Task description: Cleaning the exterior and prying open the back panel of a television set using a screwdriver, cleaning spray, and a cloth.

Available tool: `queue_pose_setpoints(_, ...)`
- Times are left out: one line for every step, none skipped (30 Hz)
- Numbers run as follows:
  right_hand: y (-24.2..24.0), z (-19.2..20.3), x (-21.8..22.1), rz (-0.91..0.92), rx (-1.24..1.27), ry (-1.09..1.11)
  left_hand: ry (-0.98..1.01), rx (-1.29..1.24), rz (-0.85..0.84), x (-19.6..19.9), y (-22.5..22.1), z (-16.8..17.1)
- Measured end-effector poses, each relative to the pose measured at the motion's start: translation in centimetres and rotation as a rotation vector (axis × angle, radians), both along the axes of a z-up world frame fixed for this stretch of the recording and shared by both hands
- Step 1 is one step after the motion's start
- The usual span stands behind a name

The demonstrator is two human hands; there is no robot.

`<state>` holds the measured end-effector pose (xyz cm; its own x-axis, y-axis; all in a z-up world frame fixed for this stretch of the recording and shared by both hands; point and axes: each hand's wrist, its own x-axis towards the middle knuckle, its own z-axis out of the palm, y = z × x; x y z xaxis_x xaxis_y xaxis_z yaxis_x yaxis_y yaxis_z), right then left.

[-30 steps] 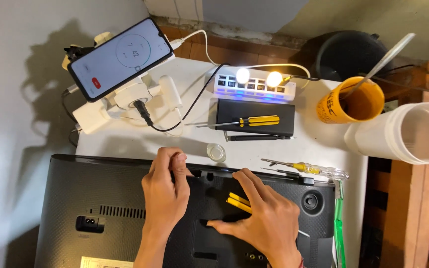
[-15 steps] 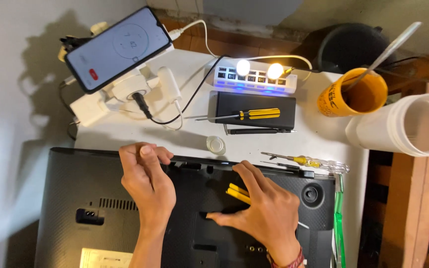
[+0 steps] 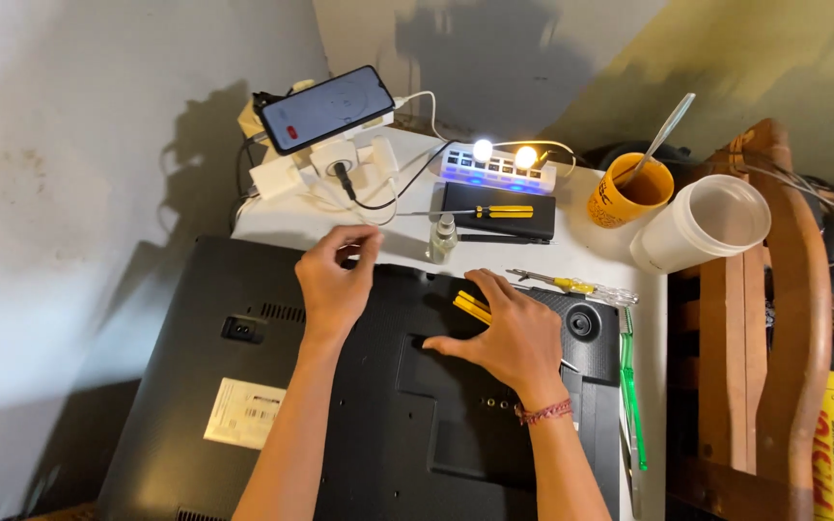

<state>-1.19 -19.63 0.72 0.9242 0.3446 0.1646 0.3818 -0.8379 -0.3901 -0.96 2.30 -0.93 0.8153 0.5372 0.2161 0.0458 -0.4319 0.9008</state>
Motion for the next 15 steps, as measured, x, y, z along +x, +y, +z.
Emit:
queue_pose_setpoints(0.0, 0.3, -0.1, 0.006, 0.0, -0.008, -0.008, 0.0, 0.006, -0.2, 0.5, -0.9)
queue_pose_setpoints(0.2, 0.6, -0.2, 0.004, 0.003, 0.01, -0.006, 0.162, -0.054, -0.3, 1.2, -1.8)
queue_pose_setpoints(0.3, 0.8, -0.2, 0.001, 0.006, 0.028, -0.004, 0.324, -0.113, -0.4, 1.8, -2.7)
queue_pose_setpoints(0.2, 0.8, -0.1, 0.003, 0.01, 0.02, -0.011, 0.329, -0.111, -0.1, 2.2, -2.4)
queue_pose_setpoints(0.2, 0.7, -0.1, 0.006, 0.002, 0.03, 0.083, 0.375, -0.197, 0.1, 2.6, -2.1)
queue_pose_setpoints(0.1, 0.6, -0.1, 0.011, -0.009, 0.045, 0.182, 0.417, -0.281, 0.2, 3.0, -1.9)
queue_pose_setpoints(0.2, 0.7, -0.2, 0.014, -0.009, 0.041, 0.179, 0.418, -0.278, 0.7, 3.4, -2.2)
queue_pose_setpoints(0.2, 1.0, -0.2, 0.008, -0.012, 0.065, 0.268, 0.45, -0.304, 1.4, 3.8, -2.4)
queue_pose_setpoints(0.3, 1.2, -0.2, 0.002, -0.015, 0.089, 0.358, 0.482, -0.329, 2.0, 4.2, -2.6)
queue_pose_setpoints(0.3, 1.3, -0.3, 0.006, -0.012, 0.083, 0.354, 0.485, -0.324, 2.5, 4.3, -2.7)
queue_pose_setpoints(0.3, 1.3, -0.2, 0.004, -0.016, 0.087, 0.436, 0.451, -0.389, 3.1, 4.5, -2.9)
queue_pose_setpoints(0.3, 1.3, -0.3, 0.0, -0.02, 0.095, 0.522, 0.415, -0.456, 3.5, 4.6, -3.1)
queue_pose_setpoints(0.3, 1.3, -0.3, 0.002, -0.018, 0.093, 0.521, 0.417, -0.453, 3.3, 4.7, -2.0)
queue_pose_setpoints(0.3, 1.3, -0.3, -0.001, -0.019, 0.099, 0.559, 0.401, -0.489, 3.1, 4.8, -0.8)
queue_pose_setpoints(0.2, 1.3, -0.3, -0.004, -0.019, 0.106, 0.596, 0.384, -0.525, 2.9, 4.8, 0.3)
